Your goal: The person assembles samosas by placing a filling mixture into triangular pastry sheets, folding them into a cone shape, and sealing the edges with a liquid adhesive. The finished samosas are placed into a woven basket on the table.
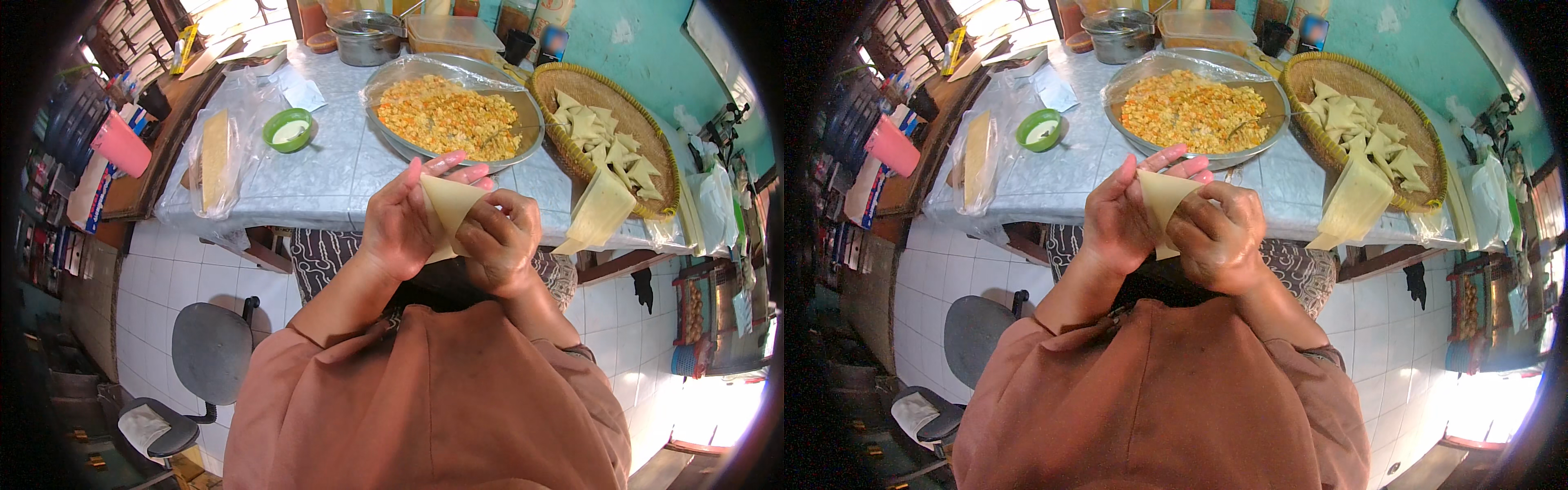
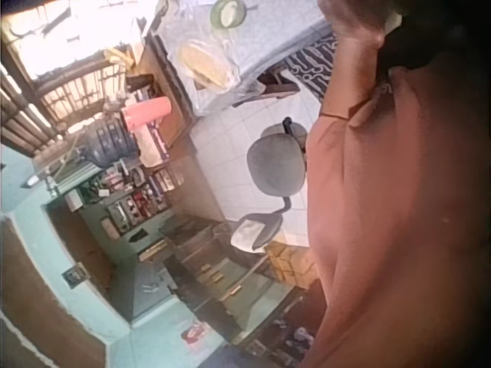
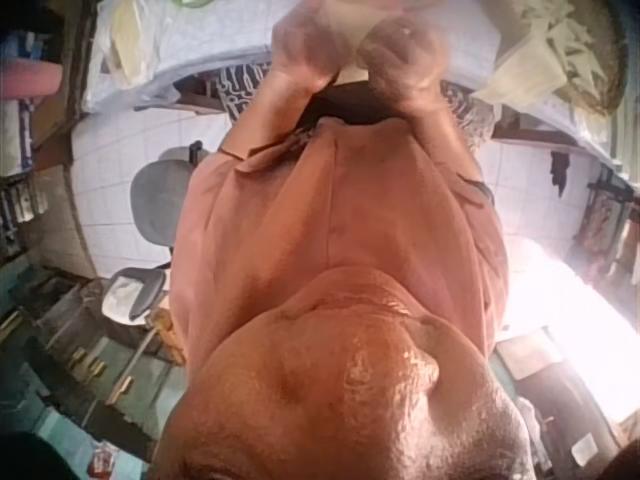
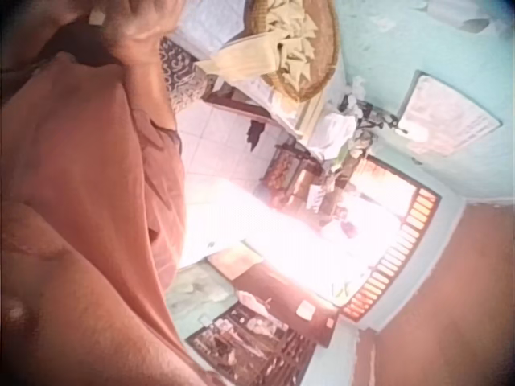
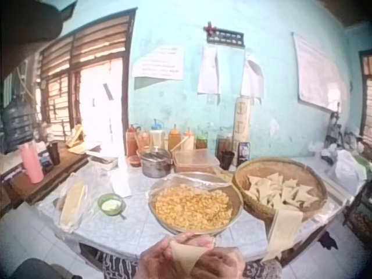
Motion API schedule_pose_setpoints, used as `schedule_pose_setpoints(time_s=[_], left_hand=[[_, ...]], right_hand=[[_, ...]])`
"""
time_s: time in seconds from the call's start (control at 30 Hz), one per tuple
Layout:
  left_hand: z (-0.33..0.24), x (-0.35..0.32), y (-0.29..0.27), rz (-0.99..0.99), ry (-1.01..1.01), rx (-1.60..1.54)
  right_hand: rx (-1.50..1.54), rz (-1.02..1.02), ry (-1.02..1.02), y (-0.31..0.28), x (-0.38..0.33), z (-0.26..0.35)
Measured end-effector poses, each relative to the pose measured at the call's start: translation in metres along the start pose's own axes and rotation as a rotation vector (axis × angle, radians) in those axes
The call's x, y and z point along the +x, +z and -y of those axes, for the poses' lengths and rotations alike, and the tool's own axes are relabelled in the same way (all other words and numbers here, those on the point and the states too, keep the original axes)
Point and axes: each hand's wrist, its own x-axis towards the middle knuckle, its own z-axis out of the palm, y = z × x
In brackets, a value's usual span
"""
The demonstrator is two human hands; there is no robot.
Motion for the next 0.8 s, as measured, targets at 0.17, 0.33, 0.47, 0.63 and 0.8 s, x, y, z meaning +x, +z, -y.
schedule_pose_setpoints(time_s=[0.17,0.33,0.47,0.63,0.8], left_hand=[[-0.004,-0.004,0.003,-0.057,0.013,0.034],[-0.003,-0.006,0.003,-0.057,0.056,0.108],[-0.007,-0.008,-0.001,-0.074,0.095,0.117],[-0.008,-0.01,0.008,-0.091,0.14,0.176],[0.002,-0.013,0.013,-0.08,0.2,0.31]], right_hand=[[-0.009,0.042,0.004,0.003,0.0,0.002],[0.012,0.064,0.007,0.001,0.001,0.004],[0.179,0.173,0.063,-0.014,0.006,0.004],[0.44,-0.126,0.358,-0.005,-0.015,-0.009],[1.015,-0.013,0.916,0.006,-0.016,-0.001]])
